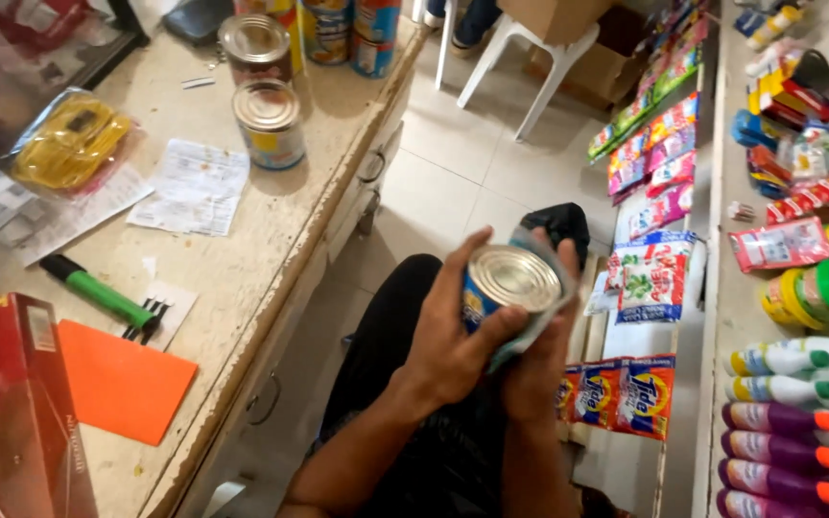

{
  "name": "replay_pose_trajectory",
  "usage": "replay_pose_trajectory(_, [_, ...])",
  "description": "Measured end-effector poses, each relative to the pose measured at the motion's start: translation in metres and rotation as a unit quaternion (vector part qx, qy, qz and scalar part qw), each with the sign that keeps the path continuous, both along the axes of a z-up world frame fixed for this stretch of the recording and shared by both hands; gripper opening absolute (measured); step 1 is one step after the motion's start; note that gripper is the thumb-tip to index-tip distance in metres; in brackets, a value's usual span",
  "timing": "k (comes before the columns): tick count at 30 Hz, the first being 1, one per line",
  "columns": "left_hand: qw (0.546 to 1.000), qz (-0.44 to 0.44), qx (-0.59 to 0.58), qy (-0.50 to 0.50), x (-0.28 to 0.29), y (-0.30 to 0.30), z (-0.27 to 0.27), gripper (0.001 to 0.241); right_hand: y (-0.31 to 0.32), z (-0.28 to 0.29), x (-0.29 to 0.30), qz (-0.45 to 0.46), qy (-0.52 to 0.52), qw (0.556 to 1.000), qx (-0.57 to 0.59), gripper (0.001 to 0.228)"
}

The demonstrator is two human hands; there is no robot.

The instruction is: Wiping dust or grime off canned goods with a cloth and organizing them on a shelf.

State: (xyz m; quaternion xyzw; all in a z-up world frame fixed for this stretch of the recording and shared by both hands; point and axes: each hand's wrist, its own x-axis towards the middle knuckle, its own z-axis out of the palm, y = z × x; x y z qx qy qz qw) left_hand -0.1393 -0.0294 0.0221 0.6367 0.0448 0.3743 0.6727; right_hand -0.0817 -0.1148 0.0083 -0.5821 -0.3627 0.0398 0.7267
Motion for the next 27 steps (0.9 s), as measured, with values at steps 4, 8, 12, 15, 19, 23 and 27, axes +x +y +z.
replay_pose_trajectory(4, [0.999,-0.007,-0.035,-0.012,0.004,-0.006,0.004,0.076,-0.018,0.004,-0.016,-0.072,-0.090,0.978,-0.172,0.080])
replay_pose_trajectory(8, [0.998,-0.038,-0.039,0.004,0.015,-0.019,-0.007,0.086,-0.028,0.018,-0.004,-0.074,-0.057,0.979,-0.181,0.072])
replay_pose_trajectory(12, [0.996,-0.053,0.016,0.064,0.017,-0.028,-0.004,0.086,-0.043,0.018,0.010,-0.086,0.016,0.976,-0.200,0.075])
replay_pose_trajectory(15, [0.997,-0.046,0.041,0.043,0.019,-0.027,-0.003,0.076,-0.041,0.011,0.005,-0.108,0.016,0.978,-0.179,0.081])
replay_pose_trajectory(19, [0.999,-0.022,0.039,0.006,0.022,-0.021,-0.011,0.078,-0.045,-0.006,-0.020,-0.152,-0.117,0.942,-0.277,0.074])
replay_pose_trajectory(23, [0.998,-0.015,0.059,0.026,0.020,-0.027,-0.016,0.078,-0.040,0.012,-0.011,-0.115,-0.033,0.970,-0.212,0.092])
replay_pose_trajectory(27, [0.998,-0.044,0.034,-0.012,0.028,-0.035,-0.028,0.073,-0.031,0.026,-0.004,-0.118,0.023,0.988,-0.100,0.092])
